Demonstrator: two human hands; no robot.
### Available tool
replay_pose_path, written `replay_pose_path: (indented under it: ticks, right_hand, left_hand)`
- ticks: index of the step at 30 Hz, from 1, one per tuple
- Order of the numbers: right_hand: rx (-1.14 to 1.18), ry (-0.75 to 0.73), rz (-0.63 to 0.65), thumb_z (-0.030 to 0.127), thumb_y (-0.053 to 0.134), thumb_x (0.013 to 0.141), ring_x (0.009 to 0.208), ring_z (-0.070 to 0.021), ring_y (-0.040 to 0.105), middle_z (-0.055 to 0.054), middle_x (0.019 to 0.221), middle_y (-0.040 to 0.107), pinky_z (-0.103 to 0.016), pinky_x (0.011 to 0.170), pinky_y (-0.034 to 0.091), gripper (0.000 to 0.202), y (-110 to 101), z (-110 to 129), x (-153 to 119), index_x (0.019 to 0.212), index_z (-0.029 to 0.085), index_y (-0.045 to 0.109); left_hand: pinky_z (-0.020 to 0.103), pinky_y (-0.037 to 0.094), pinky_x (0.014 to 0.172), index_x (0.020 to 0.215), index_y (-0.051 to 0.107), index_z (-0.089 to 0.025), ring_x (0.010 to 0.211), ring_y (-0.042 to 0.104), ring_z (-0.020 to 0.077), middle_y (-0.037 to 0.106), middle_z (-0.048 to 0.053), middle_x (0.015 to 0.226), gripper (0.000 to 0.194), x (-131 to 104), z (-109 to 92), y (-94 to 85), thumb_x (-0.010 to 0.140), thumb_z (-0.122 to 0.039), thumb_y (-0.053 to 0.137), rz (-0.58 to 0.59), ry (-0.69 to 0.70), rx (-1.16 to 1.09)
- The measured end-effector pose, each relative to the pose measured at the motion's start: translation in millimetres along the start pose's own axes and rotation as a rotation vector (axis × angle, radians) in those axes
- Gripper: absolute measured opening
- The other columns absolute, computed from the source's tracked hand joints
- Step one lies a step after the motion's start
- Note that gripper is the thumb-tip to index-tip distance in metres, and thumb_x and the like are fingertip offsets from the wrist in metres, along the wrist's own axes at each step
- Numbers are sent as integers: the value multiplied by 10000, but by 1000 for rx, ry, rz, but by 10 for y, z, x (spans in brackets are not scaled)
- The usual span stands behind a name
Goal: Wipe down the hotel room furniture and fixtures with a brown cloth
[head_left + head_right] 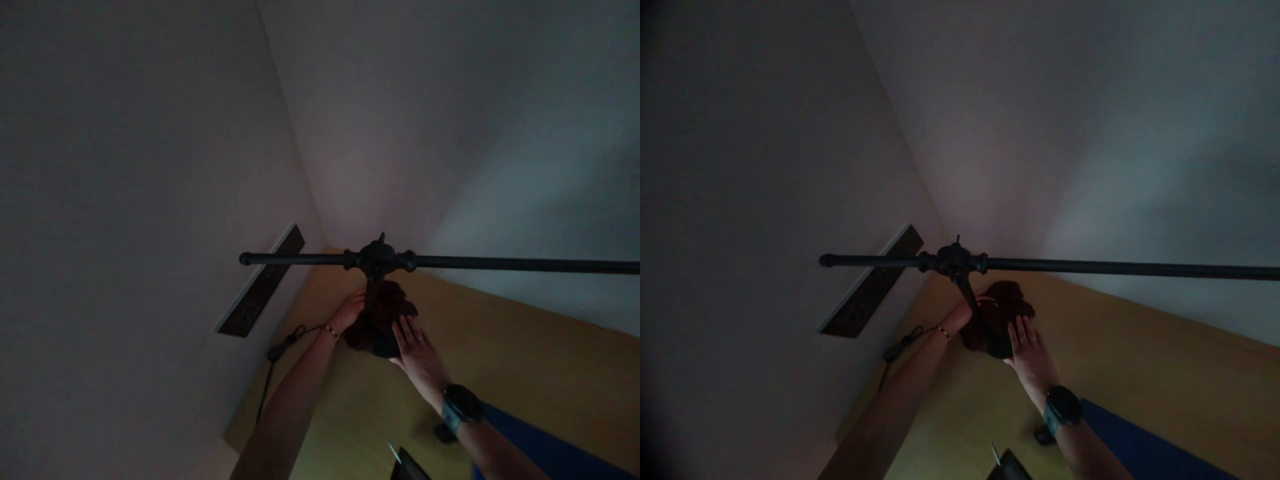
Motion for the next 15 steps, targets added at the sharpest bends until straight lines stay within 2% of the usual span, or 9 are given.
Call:
replay_pose_path:
  ticks: [3,5,7,9,11,13,15]
  right_hand:
    - [-4,41,0,243,695,817,1389,-421,277,-276,1503,262,-574,1014,431,707,56,-9,-1,1425,33,402]
    - [64,81,-29,200,633,836,1402,-415,248,-264,1509,258,-595,1023,414,661,80,7,-10,1434,50,395]
    - [159,146,-78,127,498,871,1413,-402,221,-248,1510,276,-617,1028,399,607,90,12,2,1461,82,366]
    - [227,223,-117,60,362,872,1411,-397,228,-243,1493,321,-643,1004,410,618,112,0,61,1487,108,326]
    - [274,269,-126,39,297,862,1393,-413,265,-265,1455,373,-663,951,445,639,149,0,183,1498,91,295]
    - [346,303,-128,58,312,857,1375,-437,293,-292,1426,400,-676,911,465,628,168,-11,321,1485,54,309]
    - [442,316,-128,108,376,859,1375,-433,299,-279,1428,409,-663,932,463,600,140,-31,391,1456,51,370]
  left_hand:
    - [442,405,1091,1107,692,-89,1162,593,266,675,116,1217,391,-429,201,-95,848,-222,431,-52,-40,33]
    - [473,325,1153,1196,656,-109,1272,509,273,603,106,1336,453,-842,323,-29,807,-166,430,-67,-80,156]
    - [476,264,1193,1243,637,-161,1347,430,256,556,71,1397,547,-1210,363,201,736,-99,443,1,-104,347]
    - [444,298,1187,1233,648,-189,1323,456,235,605,55,1337,600,-1443,287,490,684,-58,442,134,-89,484]
    - [411,371,1146,1195,667,-168,1231,534,225,668,67,1229,573,-1473,87,601,687,-46,429,171,-64,519]
    - [412,371,1146,1215,649,-155,1215,544,221,660,72,1245,545,-1283,-205,477,738,-53,405,66,-29,558]
    - [427,314,1180,1295,591,-162,1299,477,219,588,65,1360,541,-953,-501,333,804,-75,383,-34,41,625]
Point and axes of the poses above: each hand's wrist, its own x-axis towards the middle knuckle, its own y-axis out of the palm, z = x × y, the point moved 9 cm from there along x, towards the middle knuckle
